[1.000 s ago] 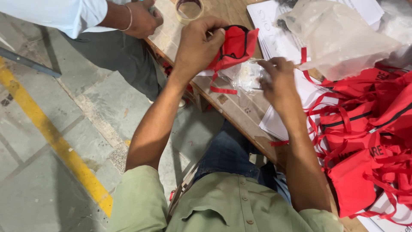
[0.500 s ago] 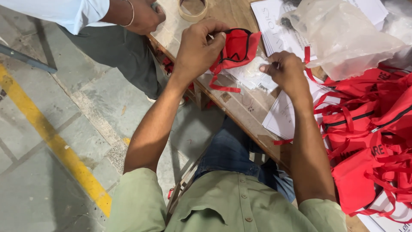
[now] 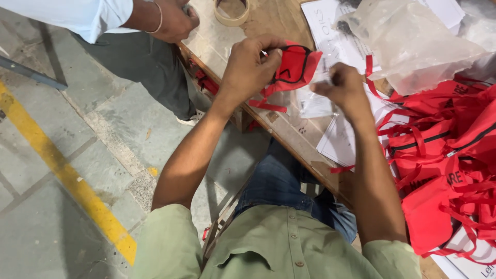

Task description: Packing small hardware components like screws and washers into red bags.

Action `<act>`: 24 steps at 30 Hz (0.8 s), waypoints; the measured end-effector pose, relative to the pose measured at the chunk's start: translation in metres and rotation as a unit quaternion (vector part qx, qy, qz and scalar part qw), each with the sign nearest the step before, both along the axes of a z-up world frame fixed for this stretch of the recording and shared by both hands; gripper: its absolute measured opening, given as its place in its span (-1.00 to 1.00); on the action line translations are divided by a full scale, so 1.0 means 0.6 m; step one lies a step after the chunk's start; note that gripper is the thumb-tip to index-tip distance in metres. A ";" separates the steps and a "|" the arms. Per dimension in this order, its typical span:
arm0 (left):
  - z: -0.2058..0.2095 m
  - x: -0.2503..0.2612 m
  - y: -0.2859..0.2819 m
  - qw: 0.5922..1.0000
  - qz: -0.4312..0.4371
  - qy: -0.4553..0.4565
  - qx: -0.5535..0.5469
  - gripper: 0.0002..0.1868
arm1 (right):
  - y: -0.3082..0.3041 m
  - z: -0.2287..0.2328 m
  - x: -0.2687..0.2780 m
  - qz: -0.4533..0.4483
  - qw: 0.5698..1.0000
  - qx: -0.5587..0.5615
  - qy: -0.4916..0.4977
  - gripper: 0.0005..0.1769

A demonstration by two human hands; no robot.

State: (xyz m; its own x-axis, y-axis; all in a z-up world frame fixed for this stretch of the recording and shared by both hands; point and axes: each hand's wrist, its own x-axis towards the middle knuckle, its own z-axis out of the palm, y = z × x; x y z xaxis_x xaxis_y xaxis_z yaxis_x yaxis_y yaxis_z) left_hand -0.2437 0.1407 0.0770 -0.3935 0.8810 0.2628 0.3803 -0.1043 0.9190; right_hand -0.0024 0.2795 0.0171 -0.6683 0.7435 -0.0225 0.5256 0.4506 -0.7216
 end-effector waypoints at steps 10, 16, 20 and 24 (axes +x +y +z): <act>-0.028 0.067 0.001 0.993 -0.031 0.100 0.053 -0.79 | -0.163 0.119 0.070 -0.105 0.944 -0.026 0.311 -0.65; -0.066 0.104 0.001 0.988 -0.031 0.123 0.091 -0.80 | -0.183 0.098 0.001 -0.062 0.982 0.006 0.180 -0.56; -0.061 0.114 -0.010 0.992 0.000 0.100 0.074 -0.80 | -0.172 0.090 -0.017 -0.072 0.995 -0.035 0.061 -0.50; -0.067 0.101 -0.007 0.992 -0.001 0.098 0.076 -0.78 | -0.163 0.055 -0.001 0.063 0.963 0.188 0.185 -0.39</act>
